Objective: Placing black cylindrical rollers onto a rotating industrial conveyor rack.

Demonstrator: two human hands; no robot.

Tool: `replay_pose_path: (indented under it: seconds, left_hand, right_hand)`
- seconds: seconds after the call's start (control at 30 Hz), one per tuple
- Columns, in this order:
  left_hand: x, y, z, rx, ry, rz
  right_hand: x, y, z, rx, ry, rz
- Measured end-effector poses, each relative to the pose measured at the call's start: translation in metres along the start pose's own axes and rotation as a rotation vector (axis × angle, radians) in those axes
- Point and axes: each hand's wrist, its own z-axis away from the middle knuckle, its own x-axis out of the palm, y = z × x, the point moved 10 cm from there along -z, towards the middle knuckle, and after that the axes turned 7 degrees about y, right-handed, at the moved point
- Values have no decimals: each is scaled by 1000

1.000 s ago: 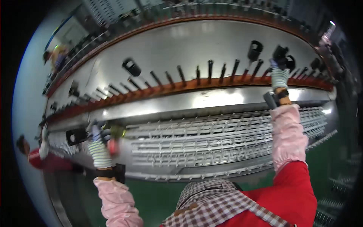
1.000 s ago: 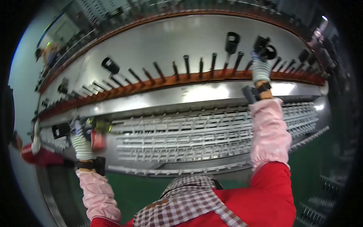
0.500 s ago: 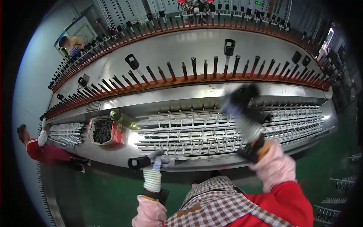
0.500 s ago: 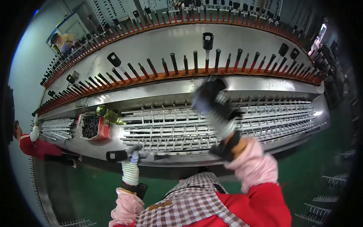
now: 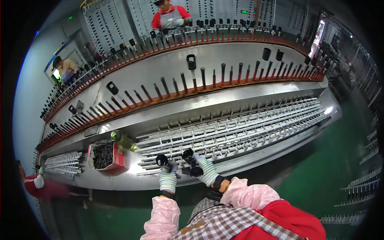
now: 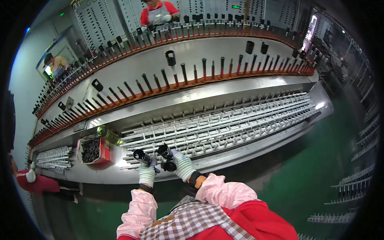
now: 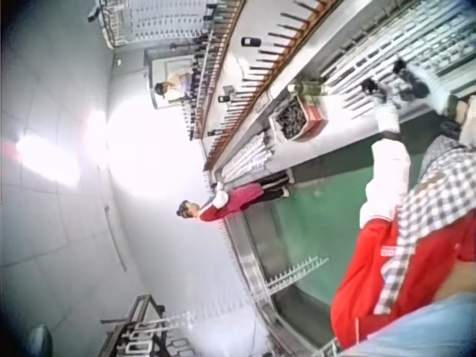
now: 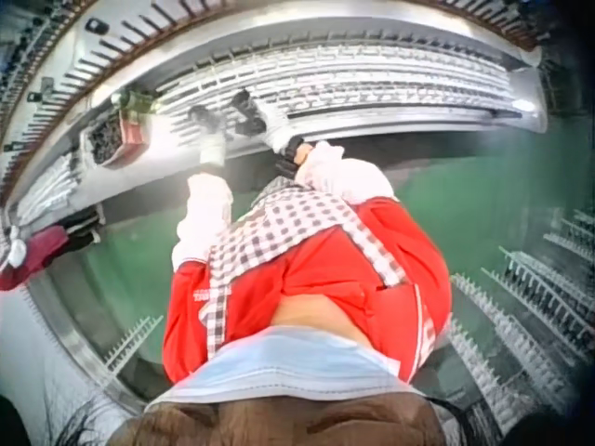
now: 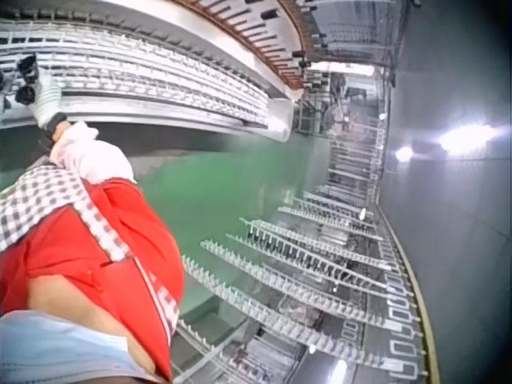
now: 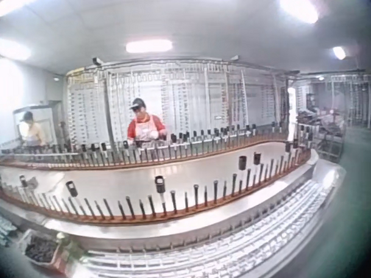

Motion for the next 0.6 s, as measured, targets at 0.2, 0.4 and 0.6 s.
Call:
replay_pose_path:
  seconds: [0.2, 0.4, 0.6]
  left_hand:
    - [-5, -7, -2, 81, -29, -186]
    - [-5, -18, -4, 2, -94, -77]
    - [15, -20, -11, 76, -115, 97]
  right_hand:
    - [-40, -21, 2, 322, -22, -839]
    - [-69, 50, 4, 428, -81, 64]
    - [-70, 78, 10, 332, -102, 217]
